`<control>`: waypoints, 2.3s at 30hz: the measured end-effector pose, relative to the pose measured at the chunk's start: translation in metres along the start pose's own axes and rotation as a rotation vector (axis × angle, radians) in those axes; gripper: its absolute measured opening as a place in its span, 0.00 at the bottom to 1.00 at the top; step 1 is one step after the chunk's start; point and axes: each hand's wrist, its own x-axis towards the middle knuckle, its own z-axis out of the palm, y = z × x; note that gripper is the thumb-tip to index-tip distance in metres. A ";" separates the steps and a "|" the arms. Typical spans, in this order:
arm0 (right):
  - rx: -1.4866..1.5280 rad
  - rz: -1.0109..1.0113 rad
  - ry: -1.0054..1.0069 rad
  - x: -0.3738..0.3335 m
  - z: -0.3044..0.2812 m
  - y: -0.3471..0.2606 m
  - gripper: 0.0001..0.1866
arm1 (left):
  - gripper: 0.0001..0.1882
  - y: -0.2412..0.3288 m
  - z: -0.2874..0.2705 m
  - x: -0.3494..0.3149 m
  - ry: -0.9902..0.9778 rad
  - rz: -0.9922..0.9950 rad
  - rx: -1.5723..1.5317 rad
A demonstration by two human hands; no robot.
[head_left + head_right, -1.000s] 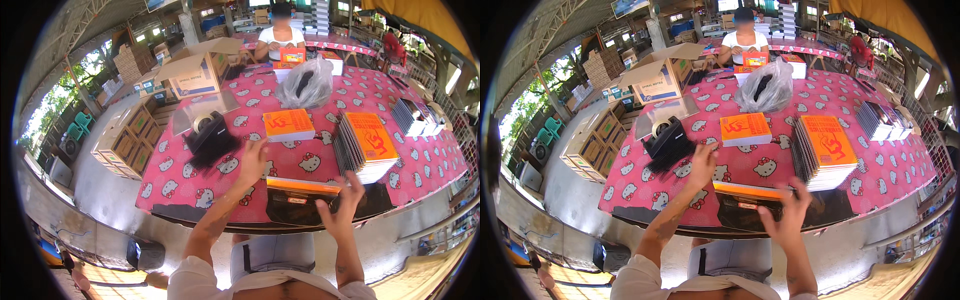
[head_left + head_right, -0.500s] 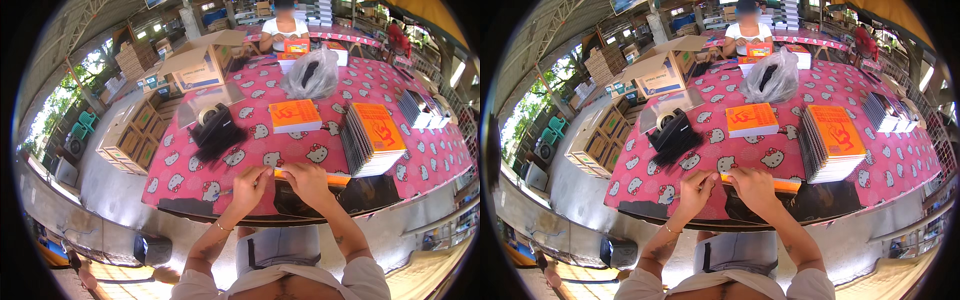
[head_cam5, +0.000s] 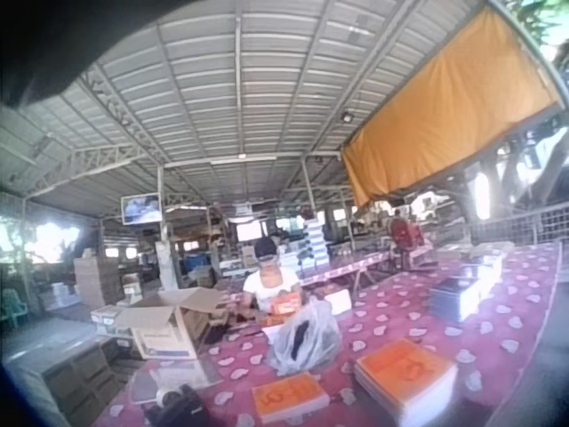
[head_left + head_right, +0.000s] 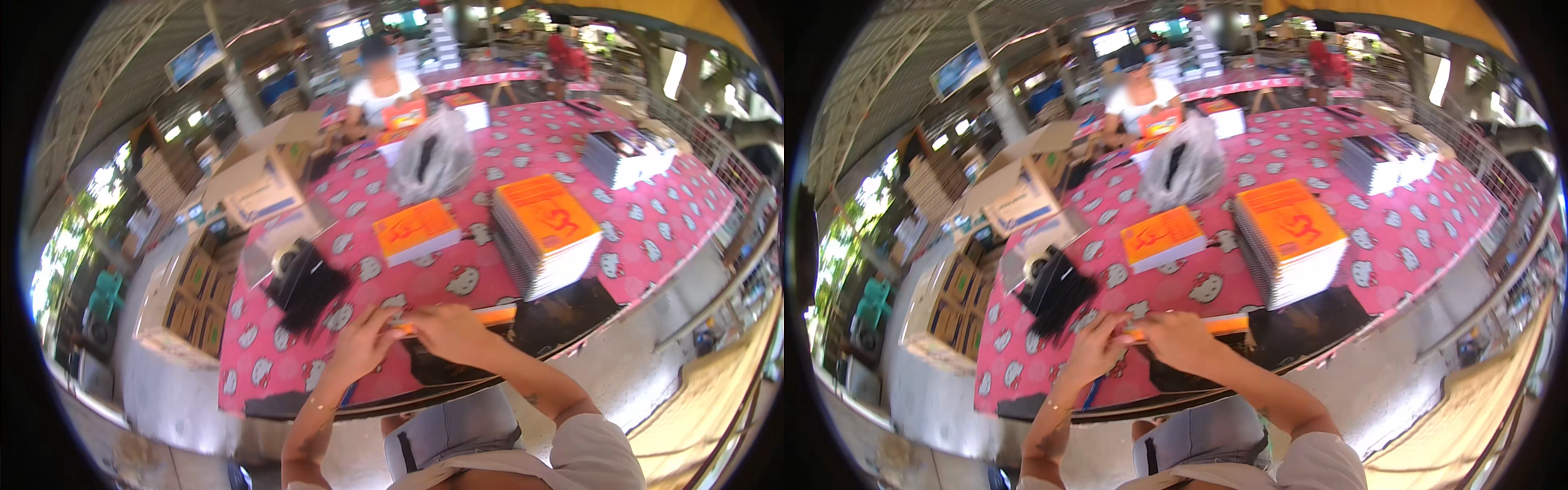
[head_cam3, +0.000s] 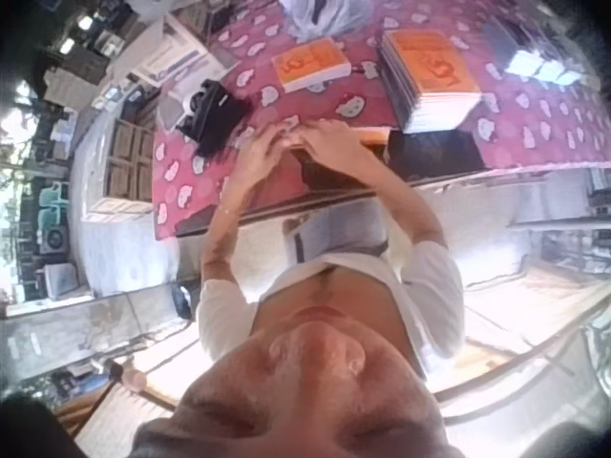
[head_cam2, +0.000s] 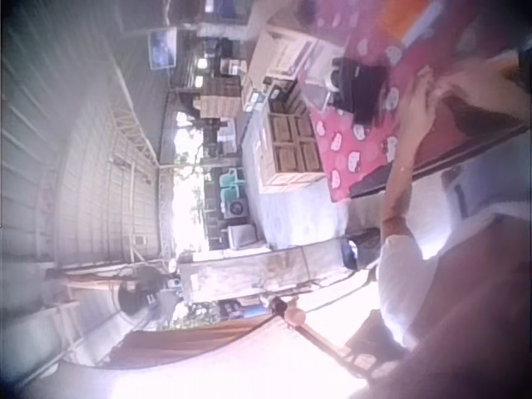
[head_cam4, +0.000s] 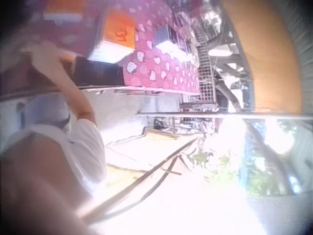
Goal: The person tapes black plastic spines onto the edges of notebooks and then stacks the taped books onto a pile on the table.
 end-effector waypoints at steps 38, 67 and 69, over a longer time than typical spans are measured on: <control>-0.194 -0.002 -0.095 -0.039 -0.052 0.044 0.17 | 0.48 0.042 0.059 0.023 -0.056 -0.069 0.668; 0.898 0.369 0.317 -0.098 -0.003 0.082 0.12 | 0.44 0.071 0.095 0.004 -0.247 0.086 0.616; 0.902 0.357 0.307 -0.093 0.002 0.083 0.14 | 0.47 0.070 0.076 0.049 -0.114 0.023 0.807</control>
